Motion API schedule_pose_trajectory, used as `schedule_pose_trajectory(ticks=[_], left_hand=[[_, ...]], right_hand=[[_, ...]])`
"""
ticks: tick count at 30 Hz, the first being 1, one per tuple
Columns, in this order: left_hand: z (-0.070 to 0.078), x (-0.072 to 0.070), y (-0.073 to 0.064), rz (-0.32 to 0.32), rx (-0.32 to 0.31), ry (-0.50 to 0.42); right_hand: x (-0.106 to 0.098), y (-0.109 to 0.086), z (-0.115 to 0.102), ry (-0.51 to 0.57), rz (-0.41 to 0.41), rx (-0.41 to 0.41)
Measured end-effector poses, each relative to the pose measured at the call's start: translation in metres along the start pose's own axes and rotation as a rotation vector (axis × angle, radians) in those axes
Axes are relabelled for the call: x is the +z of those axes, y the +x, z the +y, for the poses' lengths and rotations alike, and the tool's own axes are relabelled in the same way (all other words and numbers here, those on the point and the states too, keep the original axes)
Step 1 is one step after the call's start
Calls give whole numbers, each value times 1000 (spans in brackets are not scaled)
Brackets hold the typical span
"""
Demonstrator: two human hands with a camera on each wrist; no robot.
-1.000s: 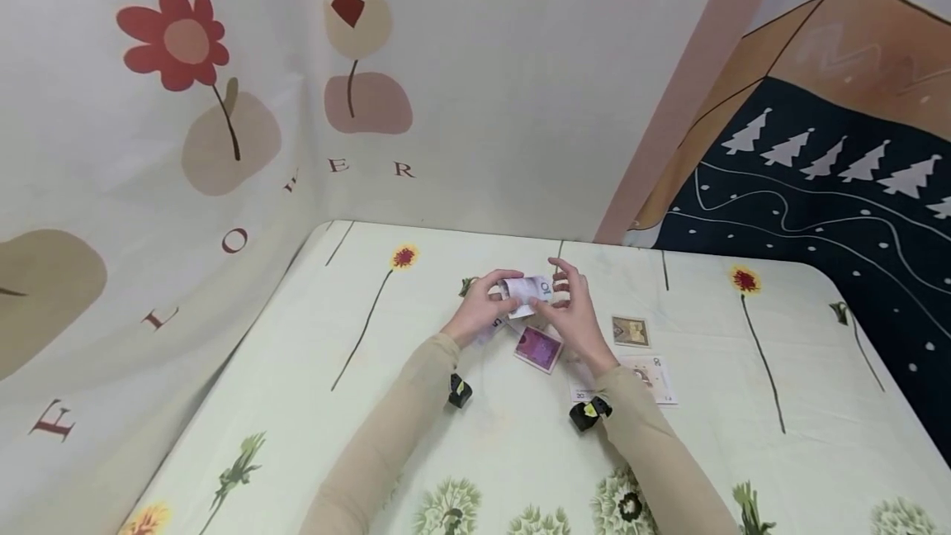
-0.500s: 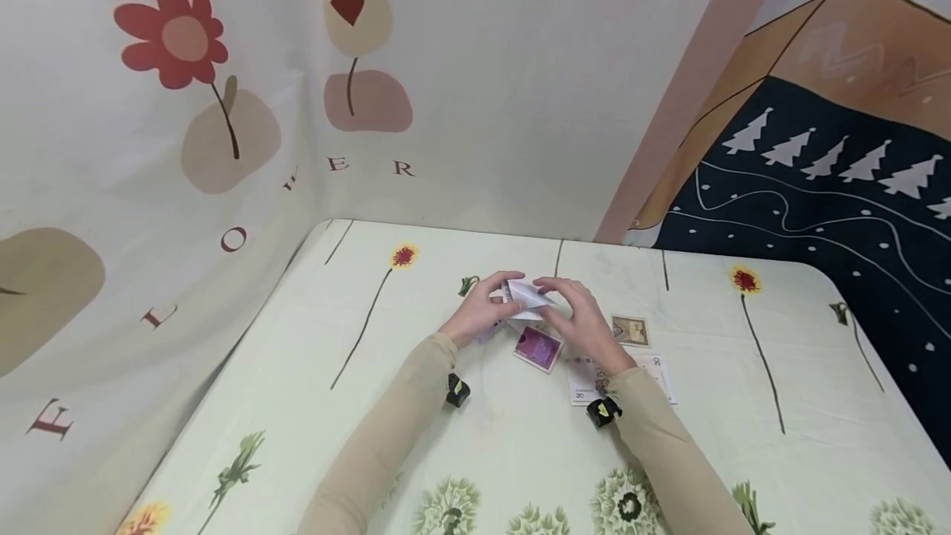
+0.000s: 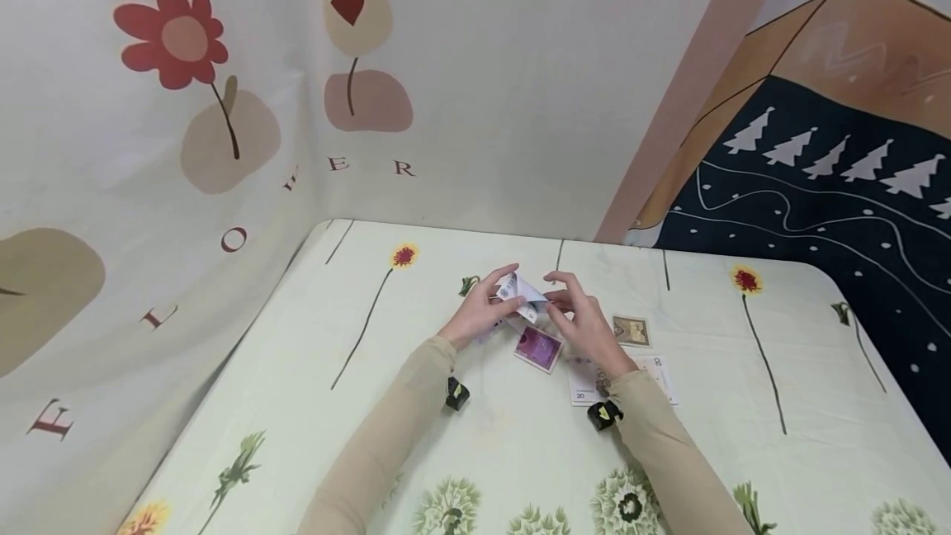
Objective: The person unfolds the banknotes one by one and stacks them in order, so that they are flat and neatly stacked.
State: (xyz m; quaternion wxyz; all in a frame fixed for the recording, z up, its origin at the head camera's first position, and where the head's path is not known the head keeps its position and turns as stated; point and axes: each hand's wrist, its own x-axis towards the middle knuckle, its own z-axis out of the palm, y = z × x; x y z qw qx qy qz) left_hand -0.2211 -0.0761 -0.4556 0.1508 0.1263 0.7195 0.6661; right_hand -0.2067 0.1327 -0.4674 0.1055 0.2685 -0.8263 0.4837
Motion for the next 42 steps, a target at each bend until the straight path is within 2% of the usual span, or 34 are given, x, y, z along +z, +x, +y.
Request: schedule_pose_trajectory(ticks=[5,8,12,15,19,21,26,33,42], left_hand=[[4,1,-3,14,39,3],[1,1,-2,21,73,-6],[-5,2,2,40,112,-4],[-4,3,3,57,124,3],[-3,3,3,77,118,-3],[-2,2,3,85,112,-2],[-2,0,3,97,101,21],[1,0,2,107,71,36],[-2,2,3,130,42,38]], right_hand=[[0,-1,0,68,11,56],[1,-1,1,108,15,56],[2,0,0,91,46,32],[-1,1,-9,88,83,20],[-9,1,-26,140,99,8],[-13,0,-26,159,96,51],[-19,-5,-7,157,101,197],[-31,-13,-5,141,75,266],[-40,-21,-3,105,46,401]])
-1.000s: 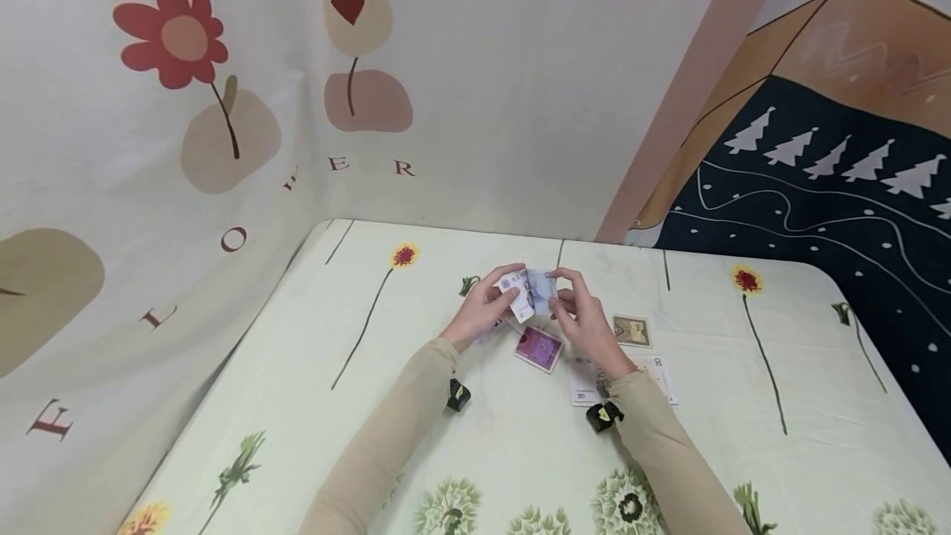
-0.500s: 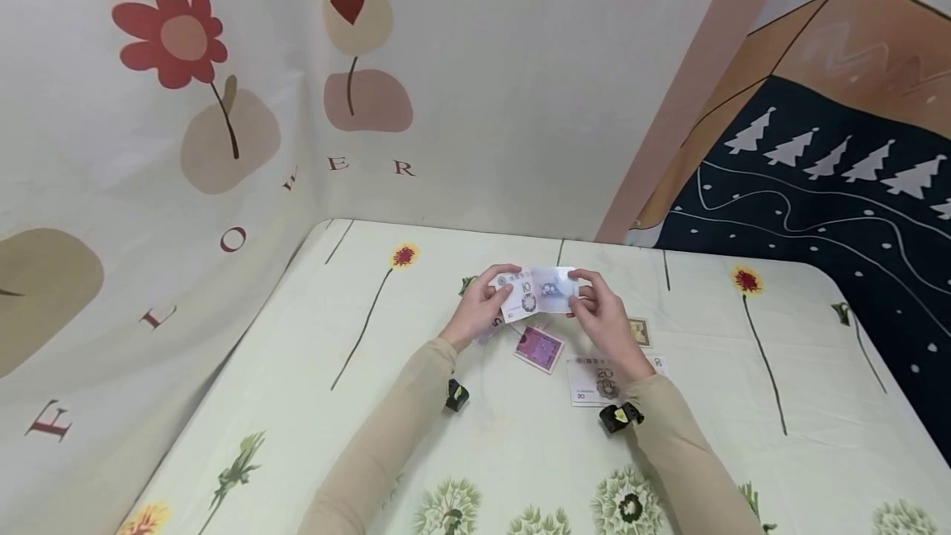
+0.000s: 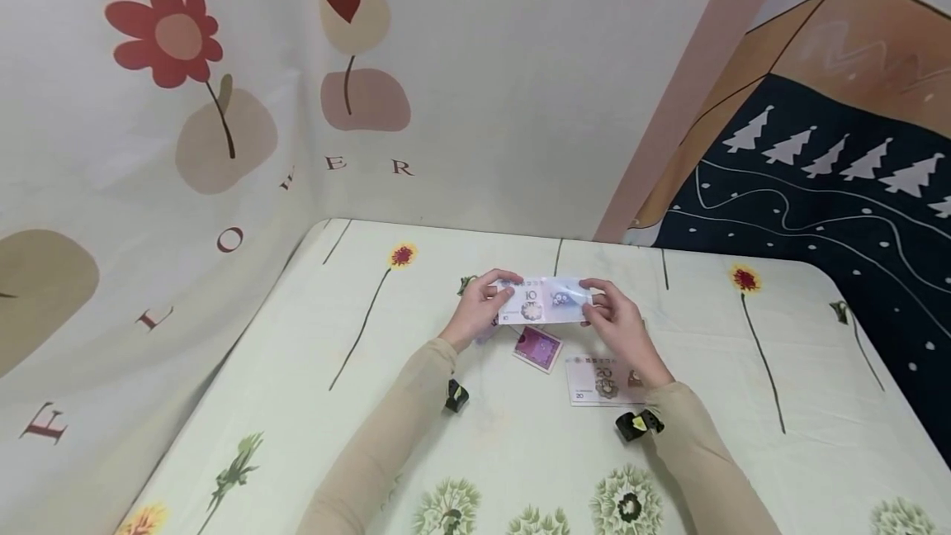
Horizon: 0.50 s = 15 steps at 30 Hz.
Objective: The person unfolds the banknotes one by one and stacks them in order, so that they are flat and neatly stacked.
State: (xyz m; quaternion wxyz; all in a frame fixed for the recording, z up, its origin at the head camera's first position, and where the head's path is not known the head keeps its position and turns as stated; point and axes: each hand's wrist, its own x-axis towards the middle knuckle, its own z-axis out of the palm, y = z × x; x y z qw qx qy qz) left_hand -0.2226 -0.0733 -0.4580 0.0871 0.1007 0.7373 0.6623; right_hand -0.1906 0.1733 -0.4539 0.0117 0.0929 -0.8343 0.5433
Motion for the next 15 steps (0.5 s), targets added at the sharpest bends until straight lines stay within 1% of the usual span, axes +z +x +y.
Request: schedule_pose_trajectory(ticks=[2,6,10,13,15], left_hand=[[0,1,1,1,-11,-1],[0,6,2,-1,-24,-4],[0,13,3,-5,0,-4],[-1,18,5,-28,8,-31],[-1,20,5,-52,2,-53]], right_hand=[[-2,-1,2,7,-3,8],[-5,-4,5,55,-6,21],[-9,-6,9,80,2,59],[-13,-8,11,78,15,88],[-15,-9,13,76,21,98]])
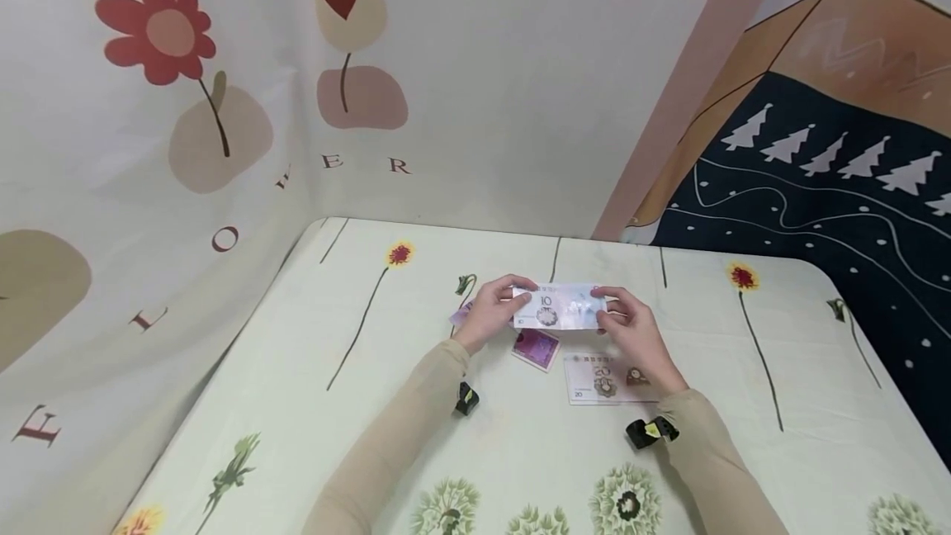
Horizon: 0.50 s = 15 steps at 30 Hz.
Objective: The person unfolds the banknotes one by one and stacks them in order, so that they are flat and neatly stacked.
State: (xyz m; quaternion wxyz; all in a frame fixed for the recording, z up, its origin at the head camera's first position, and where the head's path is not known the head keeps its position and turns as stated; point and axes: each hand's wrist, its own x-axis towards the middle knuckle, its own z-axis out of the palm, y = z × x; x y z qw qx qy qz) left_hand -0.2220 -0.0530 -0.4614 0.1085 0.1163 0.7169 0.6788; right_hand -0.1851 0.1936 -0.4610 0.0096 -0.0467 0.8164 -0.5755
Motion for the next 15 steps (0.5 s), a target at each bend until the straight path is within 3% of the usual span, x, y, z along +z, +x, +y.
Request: schedule_pose_trajectory(ticks=[7,15], left_hand=[[22,6,-14,-64,-20,13],[-3,12,-7,-139,-30,32]], right_hand=[[-7,-5,5,-11,-2,39],[-13,-15,9,4,15,67]])
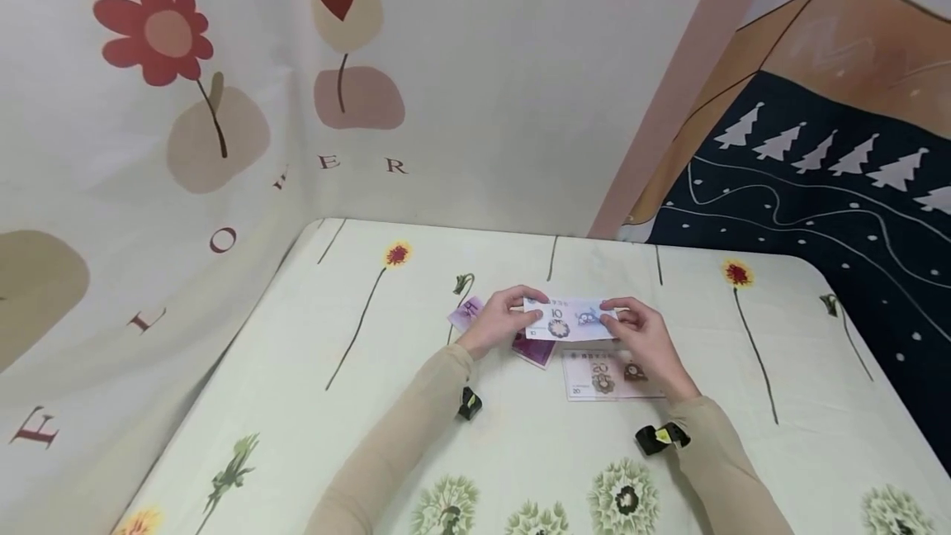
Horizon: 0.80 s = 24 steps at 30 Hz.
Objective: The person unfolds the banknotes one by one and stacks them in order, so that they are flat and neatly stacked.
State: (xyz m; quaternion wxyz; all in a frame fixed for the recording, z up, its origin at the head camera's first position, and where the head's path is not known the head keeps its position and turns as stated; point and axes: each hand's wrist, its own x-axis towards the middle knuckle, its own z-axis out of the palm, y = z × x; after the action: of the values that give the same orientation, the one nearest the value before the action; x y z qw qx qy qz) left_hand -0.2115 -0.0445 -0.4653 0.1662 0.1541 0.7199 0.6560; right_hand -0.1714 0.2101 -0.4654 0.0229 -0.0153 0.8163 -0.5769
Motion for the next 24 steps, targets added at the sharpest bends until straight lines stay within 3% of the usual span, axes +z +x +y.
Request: schedule_pose_trajectory(ticks=[11,15,22,24], left_hand=[[0,14,-5,-67,-55,-35],[0,21,-5,-37,-50,36],[2,32,-5,67,7,241],[4,34,-5,84,-1,251]], right_hand=[[-9,-12,11,-81,13,-39],[-15,-15,8,-84,13,-32],[-31,-17,9,-52,-12,6],[-35,-19,11,-63,-17,6]])
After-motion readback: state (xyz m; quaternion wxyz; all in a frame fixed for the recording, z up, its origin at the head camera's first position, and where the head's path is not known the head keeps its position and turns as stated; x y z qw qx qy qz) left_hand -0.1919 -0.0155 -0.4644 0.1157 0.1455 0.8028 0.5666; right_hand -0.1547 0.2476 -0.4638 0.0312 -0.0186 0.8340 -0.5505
